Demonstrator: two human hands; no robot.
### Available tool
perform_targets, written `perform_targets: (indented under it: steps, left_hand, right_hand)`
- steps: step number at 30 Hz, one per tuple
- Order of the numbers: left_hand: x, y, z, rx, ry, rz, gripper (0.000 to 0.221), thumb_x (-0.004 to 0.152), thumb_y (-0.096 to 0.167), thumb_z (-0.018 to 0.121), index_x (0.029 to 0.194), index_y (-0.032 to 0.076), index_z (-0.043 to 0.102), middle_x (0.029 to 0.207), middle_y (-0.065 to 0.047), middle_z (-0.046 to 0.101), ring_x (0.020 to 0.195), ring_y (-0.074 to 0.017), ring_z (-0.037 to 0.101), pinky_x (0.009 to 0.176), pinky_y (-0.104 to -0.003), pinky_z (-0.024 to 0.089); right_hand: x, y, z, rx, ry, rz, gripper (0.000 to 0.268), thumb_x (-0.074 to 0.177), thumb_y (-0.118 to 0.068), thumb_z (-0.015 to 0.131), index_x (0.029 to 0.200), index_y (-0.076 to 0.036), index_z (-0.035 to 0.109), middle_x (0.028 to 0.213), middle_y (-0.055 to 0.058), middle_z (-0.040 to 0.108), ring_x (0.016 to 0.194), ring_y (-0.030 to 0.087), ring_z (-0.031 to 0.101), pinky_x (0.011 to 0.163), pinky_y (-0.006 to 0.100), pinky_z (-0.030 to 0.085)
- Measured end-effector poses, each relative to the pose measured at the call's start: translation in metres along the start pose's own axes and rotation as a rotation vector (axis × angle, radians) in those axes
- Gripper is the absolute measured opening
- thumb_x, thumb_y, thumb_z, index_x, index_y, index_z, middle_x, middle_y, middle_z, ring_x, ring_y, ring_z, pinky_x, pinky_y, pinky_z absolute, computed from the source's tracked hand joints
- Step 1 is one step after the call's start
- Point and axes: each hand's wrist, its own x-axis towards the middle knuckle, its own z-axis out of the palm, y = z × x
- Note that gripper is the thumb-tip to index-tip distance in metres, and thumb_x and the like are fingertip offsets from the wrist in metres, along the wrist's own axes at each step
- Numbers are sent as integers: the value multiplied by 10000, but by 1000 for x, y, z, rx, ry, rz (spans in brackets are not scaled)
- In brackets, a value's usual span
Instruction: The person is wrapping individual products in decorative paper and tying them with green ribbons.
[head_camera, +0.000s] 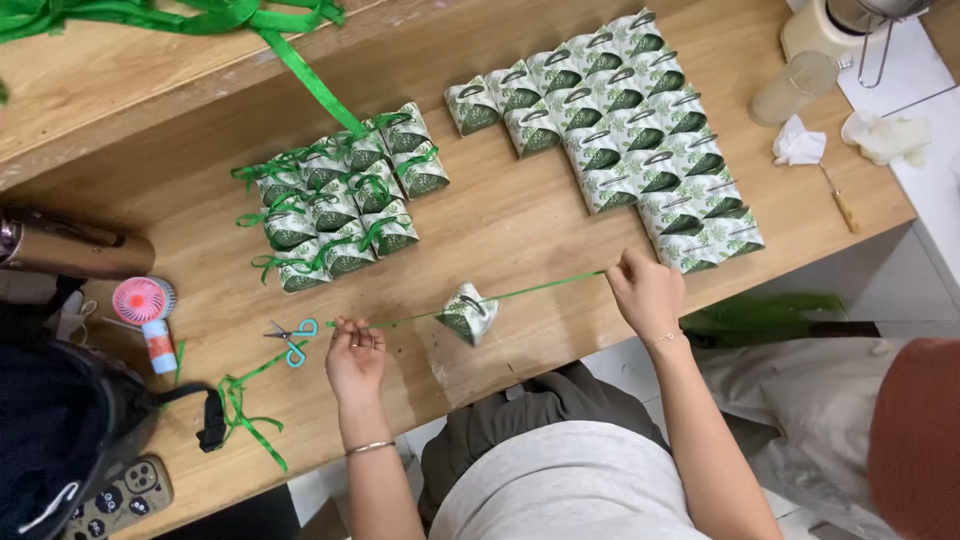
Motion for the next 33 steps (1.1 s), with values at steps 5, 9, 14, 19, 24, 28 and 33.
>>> perform_targets:
  steps: [5,9,14,19,24,28,33]
  left_hand:
    - [20,-32,-45,-227,63,0,140,1030,146,565,947,186,671,849,53,673,834,-128,662,771,-355,515]
    - [41,-47,-84,-341,240,-70,151,1035,197,545,918,190,642,869,12,712,836,-127,663,765,-359,503]
    - [-14,-12,-2,-46,263,-47,353,1014,378,645,1289,174,561,1227,-60,614,1173,-224,608,981,-409,483]
    - [-74,-7,75,1178,184,961,802,955,309,829,1490,-20,330,1477,-253,377,1351,-364,446,1093,-472,378]
    - [-107,-42,138,1682,-443,835,431,886,229,829,1214,33,628,1176,-156,684,1117,-330,653,937,-440,518]
    - [-100,-62,128,1813,-478,735,365,776,198,828,1097,86,695,1058,-138,690,970,-330,671,831,-454,520]
    - [-84,-66,101,1867,-531,870,135,901,129,716,1017,62,697,966,-128,702,924,-357,673,853,-490,509]
  right_hand:
    - [11,6,16,-49,24,-56,200,901,-252,675,793,-87,643,677,118,671,662,354,663,695,480,499]
    - [17,22,37,-67,-51,-12,196,917,-270,669,840,-91,644,708,128,682,717,365,671,764,504,496]
    - [32,30,38,40,-95,-84,368,904,-277,699,1185,-72,578,1033,183,670,1006,400,628,863,524,493]
    - [16,-51,25,34,-150,-339,706,838,-292,763,1455,-112,473,1350,211,528,1221,421,527,948,535,478]
    - [0,-101,84,-10,-319,-866,601,806,-308,786,1371,-264,587,1418,168,494,1357,377,427,1020,602,369]
    - [1,-101,111,-117,-353,-949,392,755,-301,786,1134,-239,701,1370,94,547,1357,325,449,1043,633,329]
    - [-2,-90,119,-33,-337,-925,153,878,-283,778,899,-156,695,961,14,677,1123,223,598,1102,612,330]
